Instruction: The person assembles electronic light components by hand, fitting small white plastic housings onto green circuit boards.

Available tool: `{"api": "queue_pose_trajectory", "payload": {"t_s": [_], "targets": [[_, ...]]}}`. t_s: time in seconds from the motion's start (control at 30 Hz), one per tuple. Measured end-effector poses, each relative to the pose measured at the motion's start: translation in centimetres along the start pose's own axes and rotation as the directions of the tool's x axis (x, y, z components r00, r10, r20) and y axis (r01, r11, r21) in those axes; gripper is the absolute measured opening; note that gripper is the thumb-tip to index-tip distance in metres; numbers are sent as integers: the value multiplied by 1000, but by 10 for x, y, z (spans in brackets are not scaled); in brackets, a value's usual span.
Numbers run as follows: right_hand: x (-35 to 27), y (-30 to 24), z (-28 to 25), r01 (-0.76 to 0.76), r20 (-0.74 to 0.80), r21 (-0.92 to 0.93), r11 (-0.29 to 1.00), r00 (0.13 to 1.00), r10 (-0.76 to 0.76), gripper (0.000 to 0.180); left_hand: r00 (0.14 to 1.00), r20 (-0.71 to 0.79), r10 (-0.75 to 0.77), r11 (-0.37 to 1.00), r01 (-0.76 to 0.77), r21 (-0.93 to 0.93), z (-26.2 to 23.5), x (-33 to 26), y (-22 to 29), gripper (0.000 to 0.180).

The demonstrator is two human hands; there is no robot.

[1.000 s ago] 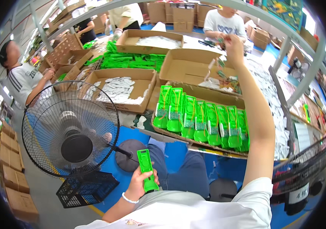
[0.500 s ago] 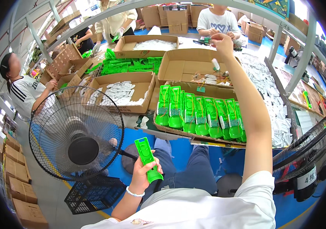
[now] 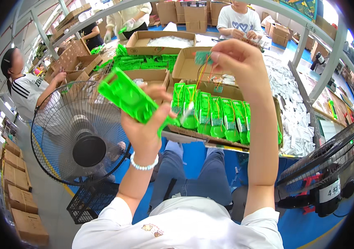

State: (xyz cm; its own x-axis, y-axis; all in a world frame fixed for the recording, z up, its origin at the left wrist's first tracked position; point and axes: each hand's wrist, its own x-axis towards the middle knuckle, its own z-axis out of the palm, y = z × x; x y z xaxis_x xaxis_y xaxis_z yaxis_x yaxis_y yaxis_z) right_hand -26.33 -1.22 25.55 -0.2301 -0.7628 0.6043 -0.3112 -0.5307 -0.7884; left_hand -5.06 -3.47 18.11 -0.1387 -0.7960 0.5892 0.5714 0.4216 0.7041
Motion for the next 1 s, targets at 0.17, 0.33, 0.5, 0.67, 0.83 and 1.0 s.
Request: {"api": "queue_pose_trajectory", "payload": {"t_s": [0.17,0.33,0.5,0.67,0.83,1.0], "targets": [[-64,-9,23,-83,69,358,930,996,62,10,930,232,286,941,-318,113,13,13,8,57],[-89,2,33,-154,103,523,838,988,117,13,916,326,233,940,-298,166,-5,-5,8,70],[-99,12,40,-190,123,626,756,982,145,12,925,290,245,929,-309,203,-11,-19,4,57],[-106,21,44,-234,130,715,658,970,203,13,936,224,270,933,-313,180,-5,-26,-8,51],[-103,30,47,-268,149,735,623,960,236,14,955,109,277,937,-294,189,-2,-26,-19,47],[-101,46,47,-250,85,738,626,956,281,14,969,64,240,943,-248,221,1,-24,-36,51]]}}
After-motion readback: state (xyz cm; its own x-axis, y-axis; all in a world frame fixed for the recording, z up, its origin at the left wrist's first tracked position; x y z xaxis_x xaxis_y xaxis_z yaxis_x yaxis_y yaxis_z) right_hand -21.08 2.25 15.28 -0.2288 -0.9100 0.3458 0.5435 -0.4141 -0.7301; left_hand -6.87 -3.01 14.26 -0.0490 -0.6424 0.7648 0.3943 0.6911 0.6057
